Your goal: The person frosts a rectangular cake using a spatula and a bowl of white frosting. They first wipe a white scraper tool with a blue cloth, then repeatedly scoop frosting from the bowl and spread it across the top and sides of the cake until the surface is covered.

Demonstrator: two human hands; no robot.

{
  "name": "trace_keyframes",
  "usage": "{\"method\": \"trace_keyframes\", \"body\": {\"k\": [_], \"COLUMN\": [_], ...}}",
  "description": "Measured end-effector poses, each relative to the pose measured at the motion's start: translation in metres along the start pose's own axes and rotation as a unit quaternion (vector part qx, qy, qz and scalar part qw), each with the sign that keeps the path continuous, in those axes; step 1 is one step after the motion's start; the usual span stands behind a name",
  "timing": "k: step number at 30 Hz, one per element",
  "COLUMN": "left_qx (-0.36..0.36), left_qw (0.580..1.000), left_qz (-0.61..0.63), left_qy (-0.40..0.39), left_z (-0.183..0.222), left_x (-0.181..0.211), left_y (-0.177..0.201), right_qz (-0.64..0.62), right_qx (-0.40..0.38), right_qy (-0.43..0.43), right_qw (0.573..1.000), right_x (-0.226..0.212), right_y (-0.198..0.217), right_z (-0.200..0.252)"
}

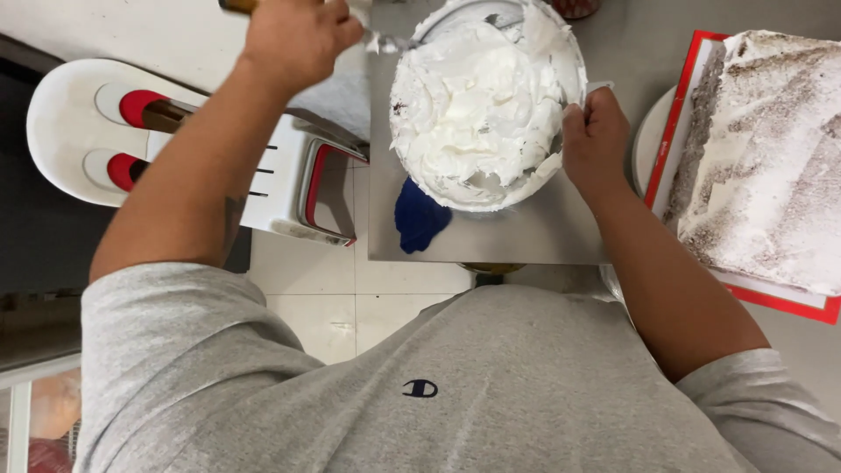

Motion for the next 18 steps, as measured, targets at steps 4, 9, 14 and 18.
{"method": "trace_keyframes", "body": {"k": [4, 9, 14, 18], "left_qx": [-0.114, -0.237, -0.188, -0.05], "left_qw": [0.986, 0.936, 0.938, 0.995], "left_qz": [0.037, 0.153, 0.202, 0.07], "left_qy": [0.116, 0.211, 0.208, 0.057], "left_z": [0.02, 0.035, -0.004, -0.042], "left_x": [0.015, 0.057, 0.112, 0.147], "left_y": [-0.033, -0.044, -0.004, 0.065], "right_qz": [0.009, 0.006, -0.002, -0.011], "right_qx": [0.028, 0.032, 0.039, 0.039], "right_qy": [0.01, -0.044, -0.06, -0.062], "right_qw": [1.0, 0.999, 0.997, 0.997], "right_x": [0.011, 0.031, 0.035, 0.037], "right_y": [0.003, 0.001, 0.0, 0.0], "right_z": [0.001, -0.006, -0.01, -0.01]}}
Point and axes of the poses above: each hand's wrist, its own z-axis away from the middle knuckle, its own y-axis out of the back of the hand, x = y × z, the point moved 10 cm from there along -z, towards the middle knuckle, and after that the axes turned 11 degrees about z, right-handed, at the moved point
